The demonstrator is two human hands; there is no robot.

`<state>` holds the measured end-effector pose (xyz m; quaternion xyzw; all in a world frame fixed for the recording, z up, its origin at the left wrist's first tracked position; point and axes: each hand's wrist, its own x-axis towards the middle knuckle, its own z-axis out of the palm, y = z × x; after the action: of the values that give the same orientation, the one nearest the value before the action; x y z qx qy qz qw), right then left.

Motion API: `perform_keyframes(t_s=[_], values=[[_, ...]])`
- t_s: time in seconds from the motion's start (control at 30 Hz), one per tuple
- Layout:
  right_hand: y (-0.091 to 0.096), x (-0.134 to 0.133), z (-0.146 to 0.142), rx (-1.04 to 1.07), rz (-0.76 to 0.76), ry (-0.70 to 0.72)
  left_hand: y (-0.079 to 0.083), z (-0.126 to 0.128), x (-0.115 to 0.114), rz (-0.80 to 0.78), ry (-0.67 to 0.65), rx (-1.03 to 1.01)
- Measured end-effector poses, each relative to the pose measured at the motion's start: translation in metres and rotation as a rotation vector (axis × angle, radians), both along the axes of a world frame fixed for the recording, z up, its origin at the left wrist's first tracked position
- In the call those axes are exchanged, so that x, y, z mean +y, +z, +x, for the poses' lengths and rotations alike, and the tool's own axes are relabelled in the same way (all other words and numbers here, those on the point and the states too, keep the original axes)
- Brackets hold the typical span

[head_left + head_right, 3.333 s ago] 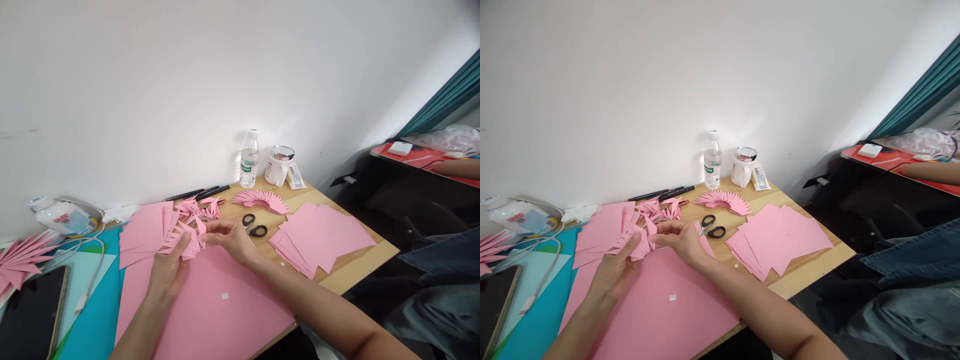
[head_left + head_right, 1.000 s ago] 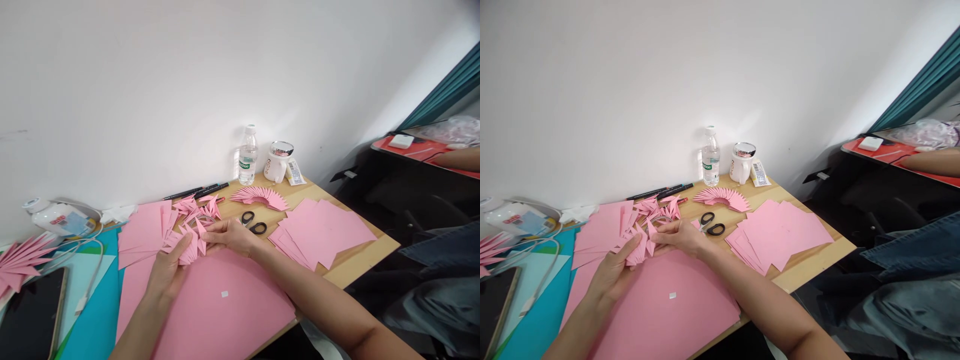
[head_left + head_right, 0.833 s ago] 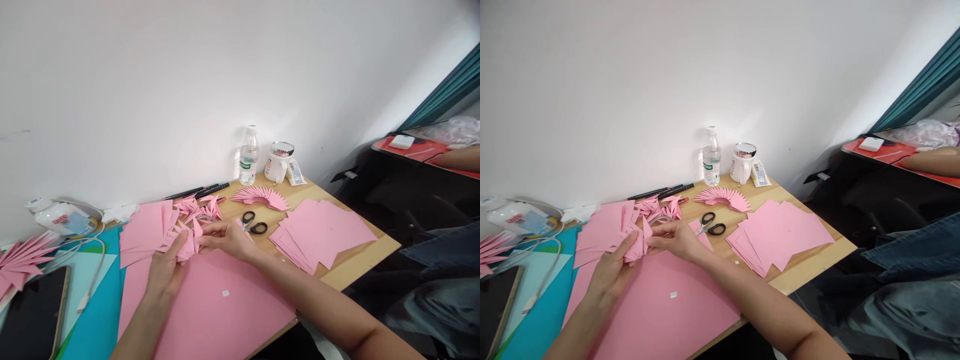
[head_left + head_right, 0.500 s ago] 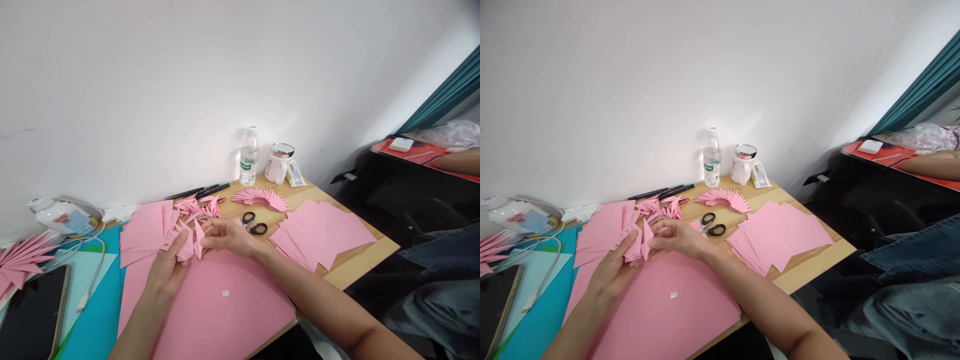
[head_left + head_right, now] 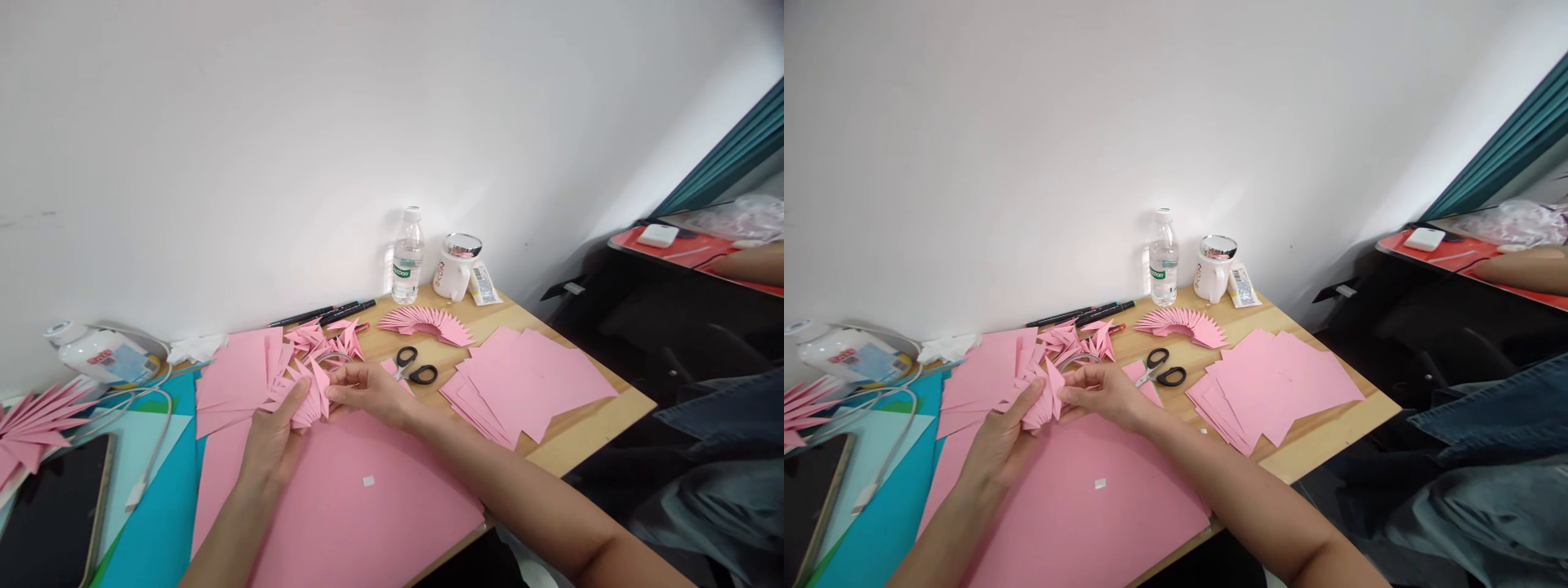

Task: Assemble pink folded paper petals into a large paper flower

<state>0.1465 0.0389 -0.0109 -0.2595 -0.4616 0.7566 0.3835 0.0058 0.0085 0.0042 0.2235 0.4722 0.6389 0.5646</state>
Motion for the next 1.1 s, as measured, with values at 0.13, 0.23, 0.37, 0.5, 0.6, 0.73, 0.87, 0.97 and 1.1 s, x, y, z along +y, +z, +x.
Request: perform_keyframes(t_s=[0.13,0.23,0.37,0.5,0.6,0.73,0.87,0.97,1.1], values=[[-0.001,-0.001,-0.003,-0.027,-0.020,-0.047,-0.001,0.000,-0.001,-0.010,0.041,0.044],[-0.002,-0.001,-0.005,-0.027,-0.034,-0.045,-0.002,0.000,-0.002,0.000,0.065,0.080],[-0.003,-0.002,-0.008,-0.032,-0.065,-0.078,-0.004,0.000,-0.002,0.004,0.037,0.117],[-0.004,-0.005,-0.010,0.020,-0.080,-0.084,-0.005,-0.001,-0.002,-0.026,0.114,0.140],[-0.003,-0.006,-0.009,0.065,-0.098,-0.051,-0.004,-0.002,-0.002,-0.028,0.121,0.144],[-0.001,-0.006,-0.008,0.060,-0.122,-0.055,-0.004,-0.002,-0.001,-0.013,0.102,0.142],[-0.002,-0.006,-0.008,0.042,-0.131,-0.083,-0.007,-0.002,0.000,0.003,0.133,0.155],[-0.003,-0.007,-0.010,0.054,-0.117,-0.105,-0.012,-0.002,-0.001,0.020,0.172,0.215],[-0.003,-0.006,-0.008,0.031,-0.084,-0.102,-0.013,-0.002,-0.002,0.022,0.191,0.276]])
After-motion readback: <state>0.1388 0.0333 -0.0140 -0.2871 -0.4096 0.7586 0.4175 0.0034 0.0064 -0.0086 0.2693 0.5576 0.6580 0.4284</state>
